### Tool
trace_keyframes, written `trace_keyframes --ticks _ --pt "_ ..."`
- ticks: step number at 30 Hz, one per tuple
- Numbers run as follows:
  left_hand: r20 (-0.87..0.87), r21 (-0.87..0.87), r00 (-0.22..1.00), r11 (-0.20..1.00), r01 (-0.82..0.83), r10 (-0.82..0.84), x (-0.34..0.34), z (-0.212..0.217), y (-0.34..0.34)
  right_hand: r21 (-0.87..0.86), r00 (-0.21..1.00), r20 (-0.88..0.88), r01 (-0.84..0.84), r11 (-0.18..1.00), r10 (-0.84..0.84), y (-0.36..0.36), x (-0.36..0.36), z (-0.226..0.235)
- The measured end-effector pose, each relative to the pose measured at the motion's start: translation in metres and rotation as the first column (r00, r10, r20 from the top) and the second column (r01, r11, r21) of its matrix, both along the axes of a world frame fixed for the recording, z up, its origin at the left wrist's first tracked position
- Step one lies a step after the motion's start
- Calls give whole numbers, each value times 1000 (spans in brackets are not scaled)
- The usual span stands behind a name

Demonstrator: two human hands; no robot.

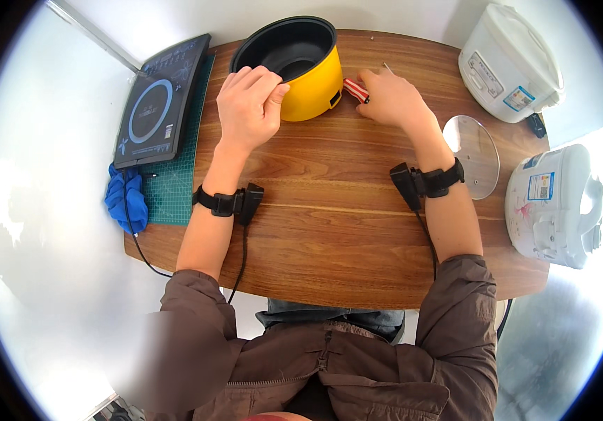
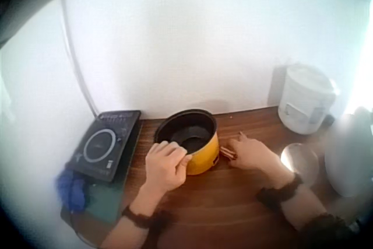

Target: The person assembles a yellow electric pot by inserting a black base plate, securing it with a screwdriver, and attaching a glass lid with a yellow knob. The person then flips and positions a black induction cooktop on the table.

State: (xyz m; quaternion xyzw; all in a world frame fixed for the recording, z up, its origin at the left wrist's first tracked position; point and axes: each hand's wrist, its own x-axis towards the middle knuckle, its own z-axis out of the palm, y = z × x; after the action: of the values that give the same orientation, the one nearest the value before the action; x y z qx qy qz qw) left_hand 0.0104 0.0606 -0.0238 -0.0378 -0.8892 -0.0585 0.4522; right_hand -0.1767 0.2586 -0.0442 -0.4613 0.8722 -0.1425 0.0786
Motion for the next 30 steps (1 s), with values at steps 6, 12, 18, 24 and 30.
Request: trace_keyframes --ticks 6,12,18,24,30 --pt "16 23 997 997 75 -76 1 0 -1 60 1000 -3 -5 998 5 -2 -1 -5" --pt "-26 31 988 988 154 -153 0 2 -2 40 1000 4 18 999 -18 -1 -3 -8" --pt "12 45 987 986 160 -161 -2 0 3 54 1000 -16 21 998 -20 -4 -2 -6" --pt "31 48 990 990 133 -135 -3 0 9 -46 997 -71 -19 999 16 1 -2 -5" --pt "-1 52 989 987 150 -150 -4 -2 8 -319 997 -71 -20 948 -3 0 10 19"
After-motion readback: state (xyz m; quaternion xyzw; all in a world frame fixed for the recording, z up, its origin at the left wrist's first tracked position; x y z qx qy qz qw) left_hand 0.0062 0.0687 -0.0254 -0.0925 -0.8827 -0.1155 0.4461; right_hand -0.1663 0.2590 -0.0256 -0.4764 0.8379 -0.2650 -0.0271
